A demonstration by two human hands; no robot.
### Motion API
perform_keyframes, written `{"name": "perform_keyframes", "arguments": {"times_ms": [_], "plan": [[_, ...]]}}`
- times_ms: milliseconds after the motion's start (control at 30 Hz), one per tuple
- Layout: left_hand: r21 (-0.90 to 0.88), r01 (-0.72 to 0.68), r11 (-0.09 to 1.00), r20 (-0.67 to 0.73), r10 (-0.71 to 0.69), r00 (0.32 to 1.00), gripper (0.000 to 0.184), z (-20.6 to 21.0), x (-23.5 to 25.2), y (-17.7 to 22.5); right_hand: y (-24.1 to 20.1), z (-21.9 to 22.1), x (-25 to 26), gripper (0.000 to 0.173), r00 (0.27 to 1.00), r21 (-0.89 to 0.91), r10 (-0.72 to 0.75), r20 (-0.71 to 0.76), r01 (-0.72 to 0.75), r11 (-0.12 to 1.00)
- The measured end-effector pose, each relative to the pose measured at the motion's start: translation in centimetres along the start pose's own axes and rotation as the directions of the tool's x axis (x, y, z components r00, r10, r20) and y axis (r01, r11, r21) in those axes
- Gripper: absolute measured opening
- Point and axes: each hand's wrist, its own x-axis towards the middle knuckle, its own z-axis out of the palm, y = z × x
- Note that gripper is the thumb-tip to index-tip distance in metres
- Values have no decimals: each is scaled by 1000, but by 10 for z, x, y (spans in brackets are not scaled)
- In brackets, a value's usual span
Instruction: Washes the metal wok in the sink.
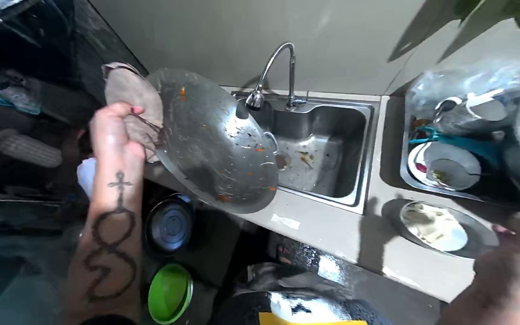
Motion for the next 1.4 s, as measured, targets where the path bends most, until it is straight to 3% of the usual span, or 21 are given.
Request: {"name": "perform_keyframes", "arguments": {"times_ms": [100, 200, 367, 433, 500, 633, 767, 833, 900, 933, 1000, 1067, 1133, 1200, 1300, 1400], "plan": [[31, 101, 994, 106, -104, 989, 12, 24, 8, -33, -31, 21, -9, 51, 969, -170, -40, 244, 83, 982], [7, 150, 989, 165, -149, 975, 14, 46, 22, -68, -44, 57, -9, 47, 905, -291, 19, 425, 117, 949], [-9, 192, 981, 230, -185, 955, 11, 62, 43, -112, -47, 179, 6, 40, 808, -334, 97, 581, 128, 934], [-17, 204, 979, 241, -194, 951, 9, 60, 52, -133, -40, 240, 18, 40, 780, -323, 146, 609, 76, 943], [-24, 300, 954, 236, -286, 929, 10, 62, 64, -144, -25, 306, 40, 42, 767, -327, 183, 615, 37, 944], [12, 460, 888, 250, -448, 859, 9, 60, 86, -168, 16, 424, 77, 53, 806, -351, 302, 509, -126, 928], [40, 545, 837, 292, -531, 795, 13, 68, 104, -194, 44, 500, 87, 60, 809, -342, 389, 440, -249, 906], [47, 564, 824, 313, -548, 775, 14, 76, 112, -203, 67, 514, 94, 59, 837, -413, 361, 411, -181, 892], [63, 616, 785, 332, -598, 729, 18, 76, 121, -211, 64, 505, 89, 52, 863, -634, 313, 397, 11, 774], [76, 644, 761, 344, -627, 700, 18, 73, 126, -214, 48, 498, 78, 46, 841, -750, 320, 437, 144, 646], [120, 673, 730, 376, -660, 650, 19, 67, 131, -220, 5, 488, 36, 41, 736, -840, 408, 540, 439, 320], [146, 668, 730, 377, -665, 645, 24, 62, 131, -220, -17, 493, -12, 55, 574, -753, 553, 603, 639, 157], [140, 668, 731, 380, -662, 645, 28, 58, 129, -219, -18, 520, -51, 50, 368, -594, 590, 719, 766, 245], [132, 671, 730, 402, -658, 637, 32, 55, 128, -219, -17, 577, -79, 39, 247, -467, 521, 817, 814, 345], [170, 718, 675, 448, -701, 554, 47, 50, 133, -213, -4, 673, -106, 47, 261, -424, 362, 895, 749, 509], [204, 736, 645, 466, -725, 507, 49, 48, 136, -211, 23, 752, -118, 61, 254, -363, 263, 931, 727, 583]]}}
